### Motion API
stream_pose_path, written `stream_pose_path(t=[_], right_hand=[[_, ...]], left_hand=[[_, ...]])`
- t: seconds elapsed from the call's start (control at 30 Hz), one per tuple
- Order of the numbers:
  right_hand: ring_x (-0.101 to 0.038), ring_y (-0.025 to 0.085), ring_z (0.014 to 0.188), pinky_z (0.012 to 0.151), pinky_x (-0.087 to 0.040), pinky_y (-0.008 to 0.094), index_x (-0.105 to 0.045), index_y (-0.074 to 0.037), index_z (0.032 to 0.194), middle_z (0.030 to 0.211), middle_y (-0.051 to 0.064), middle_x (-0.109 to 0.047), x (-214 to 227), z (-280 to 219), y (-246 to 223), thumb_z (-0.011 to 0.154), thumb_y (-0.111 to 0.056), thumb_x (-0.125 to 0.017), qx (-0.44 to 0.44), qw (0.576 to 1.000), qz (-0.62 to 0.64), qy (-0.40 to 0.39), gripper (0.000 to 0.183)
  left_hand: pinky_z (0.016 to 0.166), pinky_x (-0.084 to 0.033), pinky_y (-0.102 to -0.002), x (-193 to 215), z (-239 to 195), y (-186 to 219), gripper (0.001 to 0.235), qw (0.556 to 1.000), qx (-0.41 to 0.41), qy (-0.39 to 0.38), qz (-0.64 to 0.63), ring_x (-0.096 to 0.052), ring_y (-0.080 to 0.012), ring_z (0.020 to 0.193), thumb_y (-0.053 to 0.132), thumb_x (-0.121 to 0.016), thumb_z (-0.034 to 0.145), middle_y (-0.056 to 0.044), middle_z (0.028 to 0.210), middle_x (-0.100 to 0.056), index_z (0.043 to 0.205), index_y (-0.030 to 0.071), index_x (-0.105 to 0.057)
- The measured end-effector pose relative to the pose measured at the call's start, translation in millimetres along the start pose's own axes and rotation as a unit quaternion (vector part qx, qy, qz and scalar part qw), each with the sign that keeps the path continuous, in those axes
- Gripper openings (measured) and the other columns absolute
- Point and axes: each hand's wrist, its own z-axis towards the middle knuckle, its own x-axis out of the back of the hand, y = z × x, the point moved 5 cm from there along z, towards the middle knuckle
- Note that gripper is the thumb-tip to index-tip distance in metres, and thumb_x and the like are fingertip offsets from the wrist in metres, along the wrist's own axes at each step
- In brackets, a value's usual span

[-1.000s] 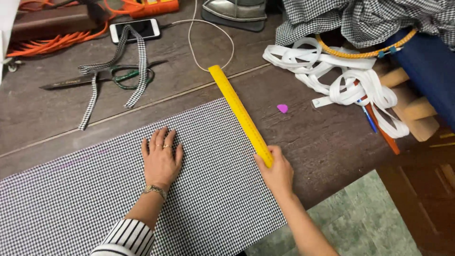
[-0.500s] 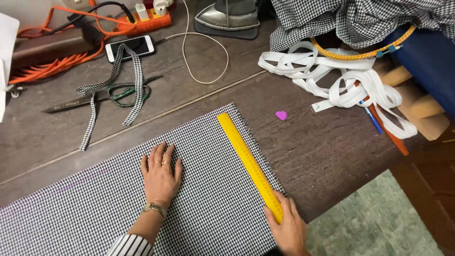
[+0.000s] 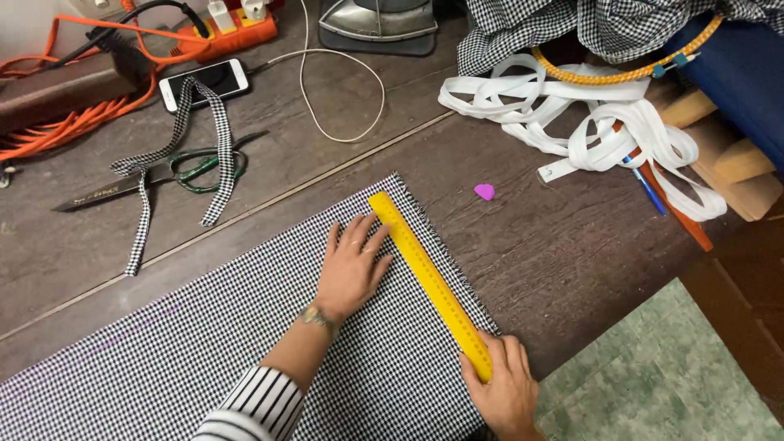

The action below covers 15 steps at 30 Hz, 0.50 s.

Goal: Measuring, marking, and cutting checkered fabric using a ruler, tailor's chalk, and scissors on a workbench.

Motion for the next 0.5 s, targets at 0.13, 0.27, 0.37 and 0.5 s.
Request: stream_pose_path(t=[0.13,0.27,0.37,0.5], right_hand=[[-0.059,0.025,0.092,0.082,-0.048,0.040,-0.065,-0.017,0.105,0.101,0.001,-0.060,1,7,-1,0.074,-0.034,-0.071,0.042,0.998,0.029,0.048,0.036],[-0.058,0.022,0.100,0.081,-0.047,0.042,-0.059,-0.014,0.108,0.105,0.003,-0.056,-19,29,-2,0.076,-0.051,-0.069,-0.002,0.995,0.058,-0.078,0.050],[-0.060,0.025,0.097,0.081,-0.048,0.043,-0.057,-0.012,0.106,0.101,0.005,-0.055,-28,53,-17,0.076,-0.050,-0.073,0.000,0.992,0.077,-0.100,0.051],[-0.060,0.027,0.089,0.076,-0.048,0.043,-0.053,-0.014,0.097,0.094,0.004,-0.055,-40,73,-23,0.070,-0.043,-0.082,-0.009,0.992,0.076,-0.096,0.049]], left_hand=[[0.113,-0.015,-0.058,-27,14,-5,0.055,0.999,-0.003,-0.024,0.030,-0.031,-0.0347,0.139,0.049,-0.040,0.097,-0.016,0.146,-0.041,0.141,0.016,-0.043],[0.115,-0.011,-0.057,-25,15,-5,0.057,0.999,0.009,-0.041,0.019,-0.028,-0.0335,0.141,0.051,-0.033,0.098,-0.015,0.147,-0.040,0.143,0.018,-0.041],[0.115,-0.012,-0.056,-22,15,-5,0.056,0.999,0.016,-0.034,0.015,-0.025,-0.0357,0.141,0.052,-0.032,0.098,-0.019,0.150,-0.033,0.143,0.019,-0.041],[0.115,-0.014,-0.054,-23,16,-6,0.058,0.998,0.032,-0.042,0.022,-0.023,-0.0371,0.142,0.053,-0.032,0.097,-0.022,0.152,-0.028,0.142,0.019,-0.041]])
